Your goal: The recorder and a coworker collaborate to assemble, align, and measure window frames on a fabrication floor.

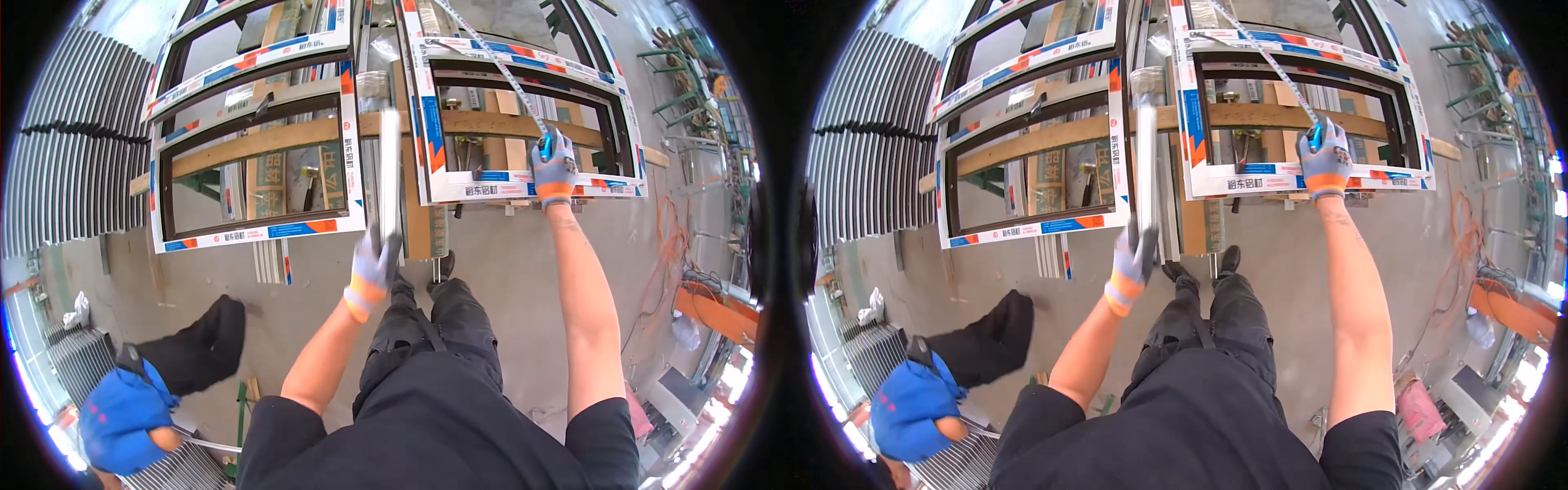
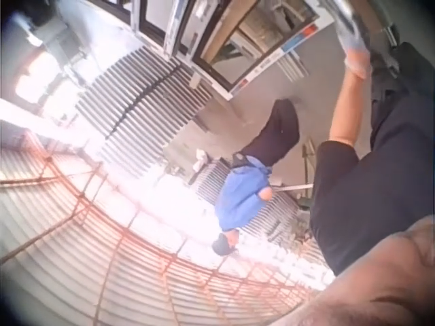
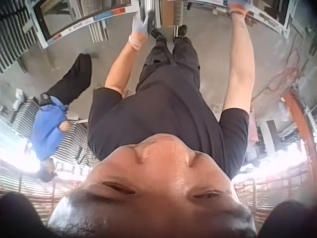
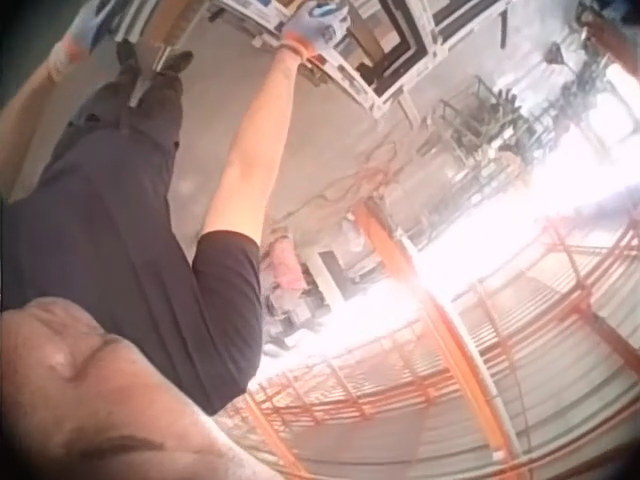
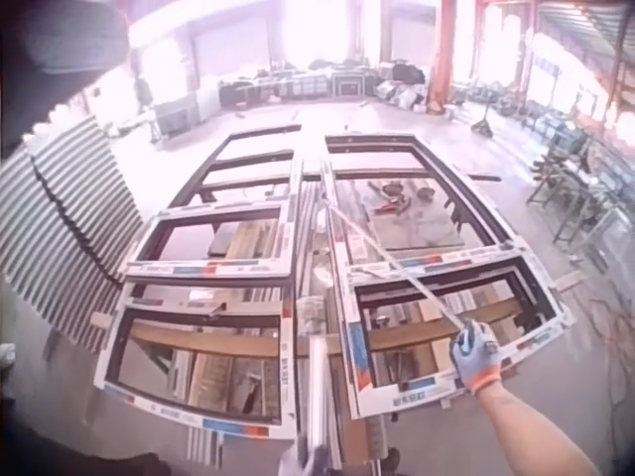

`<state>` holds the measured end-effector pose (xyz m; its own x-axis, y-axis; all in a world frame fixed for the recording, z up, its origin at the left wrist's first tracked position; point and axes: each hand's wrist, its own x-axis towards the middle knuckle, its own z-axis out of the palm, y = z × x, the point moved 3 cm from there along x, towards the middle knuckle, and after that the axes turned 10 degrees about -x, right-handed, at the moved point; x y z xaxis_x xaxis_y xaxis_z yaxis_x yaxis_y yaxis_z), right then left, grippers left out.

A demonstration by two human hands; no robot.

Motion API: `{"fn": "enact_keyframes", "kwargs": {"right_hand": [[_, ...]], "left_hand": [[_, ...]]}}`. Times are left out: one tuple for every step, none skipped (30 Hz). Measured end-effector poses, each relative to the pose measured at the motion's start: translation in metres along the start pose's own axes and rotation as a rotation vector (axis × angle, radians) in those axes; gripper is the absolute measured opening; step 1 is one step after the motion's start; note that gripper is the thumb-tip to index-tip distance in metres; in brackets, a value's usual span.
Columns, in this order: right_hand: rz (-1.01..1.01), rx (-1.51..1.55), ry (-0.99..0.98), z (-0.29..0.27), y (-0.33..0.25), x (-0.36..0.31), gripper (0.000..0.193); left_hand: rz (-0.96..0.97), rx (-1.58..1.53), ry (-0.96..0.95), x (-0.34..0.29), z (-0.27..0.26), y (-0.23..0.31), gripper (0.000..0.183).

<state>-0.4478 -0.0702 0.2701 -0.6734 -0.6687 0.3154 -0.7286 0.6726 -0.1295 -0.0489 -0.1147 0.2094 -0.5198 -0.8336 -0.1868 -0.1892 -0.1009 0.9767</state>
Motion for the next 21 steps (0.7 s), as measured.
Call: {"fn": "enact_keyframes", "kwargs": {"right_hand": [[0.008,0.015,-0.003,0.000,0.002,0.000,0.052],[0.015,0.033,-0.006,0.001,0.003,0.001,0.052],[0.010,0.070,-0.014,0.001,0.003,0.003,0.053],[-0.010,0.070,-0.007,-0.001,0.002,0.003,0.054],[-0.030,0.072,-0.001,-0.003,0.001,0.003,0.054],[-0.014,0.089,-0.023,-0.005,0.001,0.005,0.055],[-0.012,0.101,-0.025,-0.006,0.000,0.004,0.055],[-0.016,0.163,-0.039,-0.005,0.003,0.004,0.054],[-0.020,0.227,-0.056,-0.005,0.005,0.003,0.054],[-0.050,0.221,-0.046,-0.007,0.005,0.003,0.055],[-0.055,0.237,-0.055,-0.006,0.008,0.001,0.055],[-0.022,0.318,-0.088,-0.003,0.013,-0.002,0.055],[0.012,0.394,-0.123,-0.001,0.018,-0.004,0.055],[0.005,0.417,-0.139,-0.005,0.015,-0.004,0.056],[-0.003,0.438,-0.153,-0.007,0.015,-0.002,0.056],[-0.028,0.489,-0.163,-0.008,0.016,0.000,0.056],[-0.054,0.540,-0.173,-0.009,0.016,0.002,0.055],[-0.054,0.578,-0.193,-0.007,0.016,0.003,0.055],[-0.056,0.590,-0.208,-0.006,0.018,0.004,0.055],[-0.071,0.606,-0.193,-0.005,0.020,0.004,0.055],[-0.087,0.622,-0.178,-0.004,0.021,0.006,0.054]], "left_hand": [[0.024,0.145,0.095,0.029,0.007,0.027,0.028],[0.061,0.262,0.112,0.052,0.009,0.042,0.041],[0.097,0.377,0.136,0.069,0.013,0.056,0.054],[0.296,0.511,0.156,0.079,0.016,0.072,0.055],[0.495,0.643,0.174,0.088,0.019,0.084,0.056],[0.462,0.776,0.117,0.100,0.023,0.075,0.059],[0.462,0.788,0.118,0.105,0.030,0.086,0.059],[0.308,0.718,0.127,0.113,0.039,0.102,0.060],[0.152,0.646,0.138,0.119,0.048,0.113,0.062],[0.055,0.725,0.127,0.122,0.056,0.121,0.064],[0.046,0.739,0.138,0.124,0.065,0.128,0.064],[-0.006,0.844,0.139,0.125,0.074,0.133,0.061],[-0.060,0.946,0.135,0.127,0.083,0.135,0.058],[-0.100,0.947,0.133,0.133,0.088,0.129,0.062],[-0.117,0.962,0.147,0.139,0.092,0.125,0.062],[-0.140,0.958,0.134,0.146,0.097,0.125,0.063],[-0.164,0.953,0.120,0.151,0.103,0.121,0.064],[-0.145,1.111,0.138,0.153,0.114,0.112,0.066],[-0.269,1.156,0.064,0.155,0.124,0.120,0.065],[-0.229,1.126,0.102,0.158,0.126,0.117,0.064],[-0.190,1.095,0.139,0.163,0.126,0.113,0.064]]}}
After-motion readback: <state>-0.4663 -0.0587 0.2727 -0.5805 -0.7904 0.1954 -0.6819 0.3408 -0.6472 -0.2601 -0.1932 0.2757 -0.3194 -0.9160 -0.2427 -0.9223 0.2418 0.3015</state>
